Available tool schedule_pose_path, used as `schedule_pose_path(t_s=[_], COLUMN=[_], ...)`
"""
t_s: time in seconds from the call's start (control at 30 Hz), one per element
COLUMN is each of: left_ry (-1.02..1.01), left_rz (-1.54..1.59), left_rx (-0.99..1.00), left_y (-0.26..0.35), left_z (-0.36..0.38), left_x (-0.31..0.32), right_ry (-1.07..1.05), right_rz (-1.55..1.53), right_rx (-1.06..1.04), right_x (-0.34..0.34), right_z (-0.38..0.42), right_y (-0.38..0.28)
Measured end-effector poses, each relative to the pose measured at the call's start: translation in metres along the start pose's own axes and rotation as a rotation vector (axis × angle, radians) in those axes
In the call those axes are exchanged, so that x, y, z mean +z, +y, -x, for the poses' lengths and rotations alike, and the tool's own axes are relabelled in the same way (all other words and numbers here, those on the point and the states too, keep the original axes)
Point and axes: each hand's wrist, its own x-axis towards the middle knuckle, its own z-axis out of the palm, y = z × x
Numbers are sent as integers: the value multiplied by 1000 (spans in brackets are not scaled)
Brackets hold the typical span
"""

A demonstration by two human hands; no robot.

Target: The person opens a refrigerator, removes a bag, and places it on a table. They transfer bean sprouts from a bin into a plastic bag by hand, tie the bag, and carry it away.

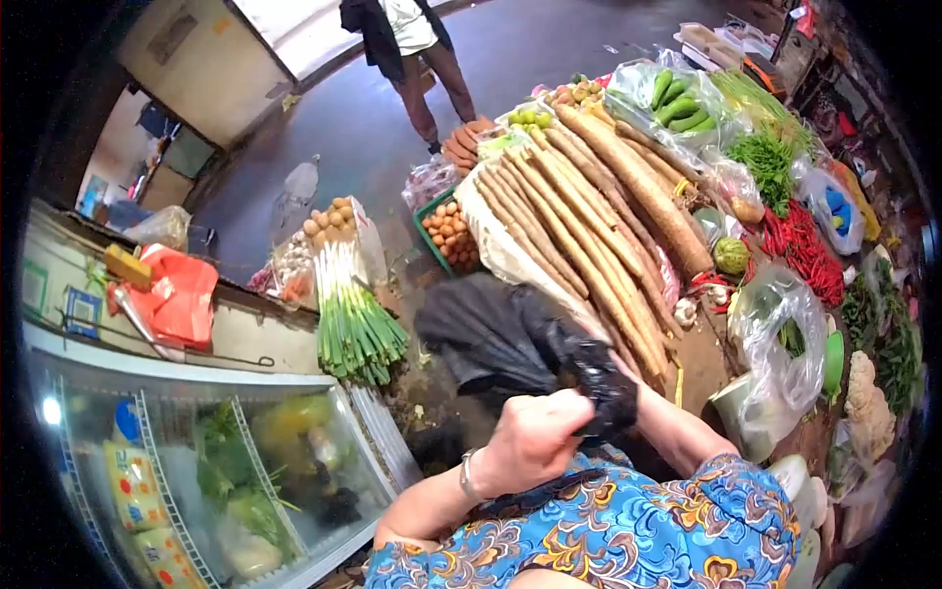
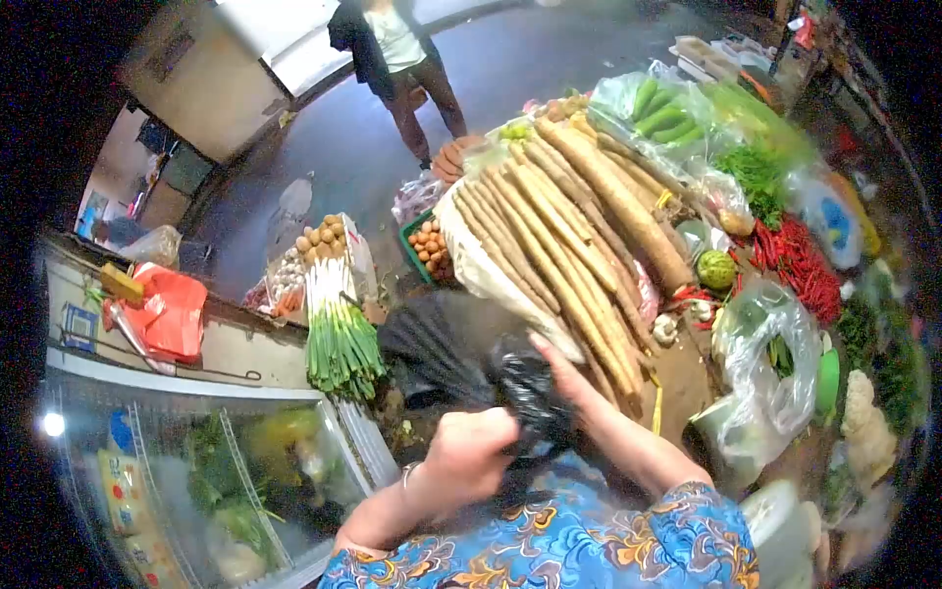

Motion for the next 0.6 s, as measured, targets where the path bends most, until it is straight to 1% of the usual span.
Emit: schedule_pose_path(t_s=[0.03, 0.07, 0.13, 0.23, 0.27, 0.3, 0.37, 0.4, 0.43, 0.47, 0.5, 0.53, 0.57, 0.6], left_ry=[9, -19, -52, -109, -69, -96, -66, -74, -133, -174, -215, -230, -252, -271], left_rz=[-43, -62, -90, -165, -165, -156, -222, -198, -177, -127, -79, -65, -25, 14], left_rx=[102, 149, 248, 313, 328, 298, 157, 132, 115, 93, 73, 77, 42, 7], left_y=[2, 2, 1, -8, -22, -32, -51, -64, -73, -75, -76, -78, -80, -83], left_z=[-22, -38, -70, -108, -120, -129, -132, -132, -127, -124, -122, -121, -119, -117], left_x=[2, 6, 15, 31, 44, 51, 66, 69, 69, 63, 55, 48, 40, 35], right_ry=[114, 116, 77, 51, 44, 35, 28, 44, 81, 166, 225, 324, 422, 534], right_rz=[79, 70, 20, -48, -64, -81, -87, -65, -27, 108, 102, 122, 144, 267], right_rx=[-214, -290, -388, -530, -571, -615, -712, -759, -806, -881, -808, -872, -935, -962], right_x=[-2, 0, -4, -17, -24, -32, -52, -65, -77, -92, -106, -115, -107, -85], right_z=[6, 10, 16, 20, 20, 20, 19, 17, 20, 22, 28, 35, 46, 60], right_y=[-15, -31, -64, -99, -108, -114, -123, -124, -124, -122, -122, -118, -115, -115])
